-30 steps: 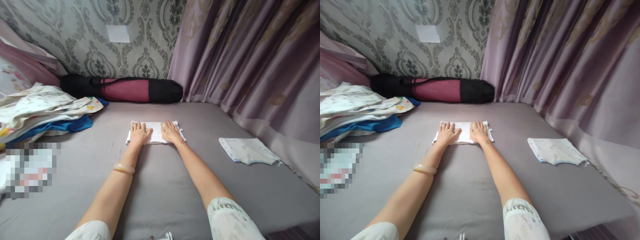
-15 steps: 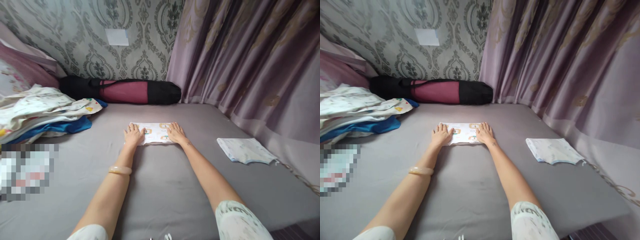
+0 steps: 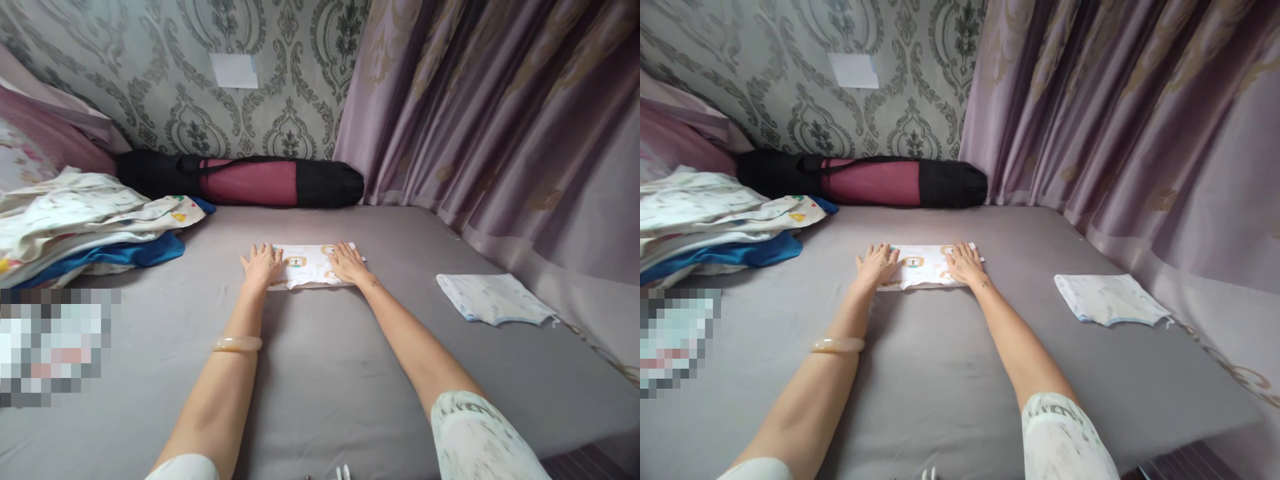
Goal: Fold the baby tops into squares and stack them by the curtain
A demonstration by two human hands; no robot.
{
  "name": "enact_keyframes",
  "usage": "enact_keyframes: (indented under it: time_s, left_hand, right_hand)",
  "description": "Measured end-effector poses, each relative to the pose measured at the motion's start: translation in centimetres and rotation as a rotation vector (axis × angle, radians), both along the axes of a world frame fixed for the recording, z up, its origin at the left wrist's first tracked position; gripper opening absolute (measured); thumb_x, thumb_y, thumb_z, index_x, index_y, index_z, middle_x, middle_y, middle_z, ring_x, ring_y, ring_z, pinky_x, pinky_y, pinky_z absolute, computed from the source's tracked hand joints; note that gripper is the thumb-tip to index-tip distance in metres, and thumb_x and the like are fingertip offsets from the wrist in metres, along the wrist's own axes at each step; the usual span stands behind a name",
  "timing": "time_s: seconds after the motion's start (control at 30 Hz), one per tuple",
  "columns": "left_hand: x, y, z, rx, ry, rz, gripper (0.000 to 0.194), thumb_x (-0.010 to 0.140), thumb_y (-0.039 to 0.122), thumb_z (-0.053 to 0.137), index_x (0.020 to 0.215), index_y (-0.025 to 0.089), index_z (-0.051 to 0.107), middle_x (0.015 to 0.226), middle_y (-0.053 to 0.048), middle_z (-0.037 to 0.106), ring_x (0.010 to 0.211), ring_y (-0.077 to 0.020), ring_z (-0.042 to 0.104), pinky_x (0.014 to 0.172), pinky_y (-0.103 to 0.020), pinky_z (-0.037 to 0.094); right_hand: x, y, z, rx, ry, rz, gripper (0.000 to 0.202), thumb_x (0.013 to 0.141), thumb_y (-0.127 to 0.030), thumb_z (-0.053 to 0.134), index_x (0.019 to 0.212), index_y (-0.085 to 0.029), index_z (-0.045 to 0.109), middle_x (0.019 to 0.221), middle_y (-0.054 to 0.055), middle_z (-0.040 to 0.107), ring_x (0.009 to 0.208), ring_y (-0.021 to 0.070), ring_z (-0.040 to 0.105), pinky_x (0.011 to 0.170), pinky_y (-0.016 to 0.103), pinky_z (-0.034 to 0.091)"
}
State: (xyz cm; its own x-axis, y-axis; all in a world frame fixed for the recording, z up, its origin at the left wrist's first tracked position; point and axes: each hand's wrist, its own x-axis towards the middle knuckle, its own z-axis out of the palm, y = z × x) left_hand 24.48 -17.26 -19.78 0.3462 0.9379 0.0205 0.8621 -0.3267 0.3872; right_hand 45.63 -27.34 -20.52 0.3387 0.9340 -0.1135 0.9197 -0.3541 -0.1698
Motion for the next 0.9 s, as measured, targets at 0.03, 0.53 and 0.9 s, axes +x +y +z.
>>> enact_keyframes:
  time_s: [0.03, 0.53, 0.9]
  left_hand:
    - [0.0, 0.0, -0.1, 0.002, -0.001, -0.001, 0.057, 0.096, 0.045, 0.024, 0.138, 0.018, 0.051, 0.154, -0.014, 0.039, 0.146, -0.0365, 0.024, 0.113, -0.068, 0.018]
    - [-0.1, 0.2, -0.5, 0.029, -0.019, 0.004, 0.050, 0.096, 0.041, 0.028, 0.133, 0.018, 0.053, 0.153, -0.013, 0.042, 0.145, -0.0355, 0.027, 0.112, -0.067, 0.022]
    - [-0.2, 0.5, -0.7, -0.008, -0.076, 0.016, 0.048, 0.096, 0.039, 0.033, 0.134, 0.020, 0.053, 0.153, -0.013, 0.041, 0.146, -0.0345, 0.026, 0.112, -0.065, 0.023]
  right_hand:
    - [0.1, 0.0, -0.2, 0.003, 0.001, 0.000, 0.066, 0.101, -0.045, 0.012, 0.154, -0.009, 0.026, 0.163, 0.011, 0.019, 0.150, 0.0232, 0.010, 0.121, 0.040, 0.005]
    - [-3.3, 0.4, 0.9, 0.061, 0.015, 0.116, 0.061, 0.101, -0.045, 0.018, 0.154, -0.016, 0.029, 0.163, 0.010, 0.019, 0.150, 0.0240, 0.011, 0.120, 0.043, 0.005]
    - [-3.6, 0.6, 0.8, 0.027, -0.025, 0.133, 0.061, 0.100, -0.042, 0.022, 0.153, -0.013, 0.032, 0.161, 0.013, 0.024, 0.149, 0.0251, 0.016, 0.120, 0.043, 0.006]
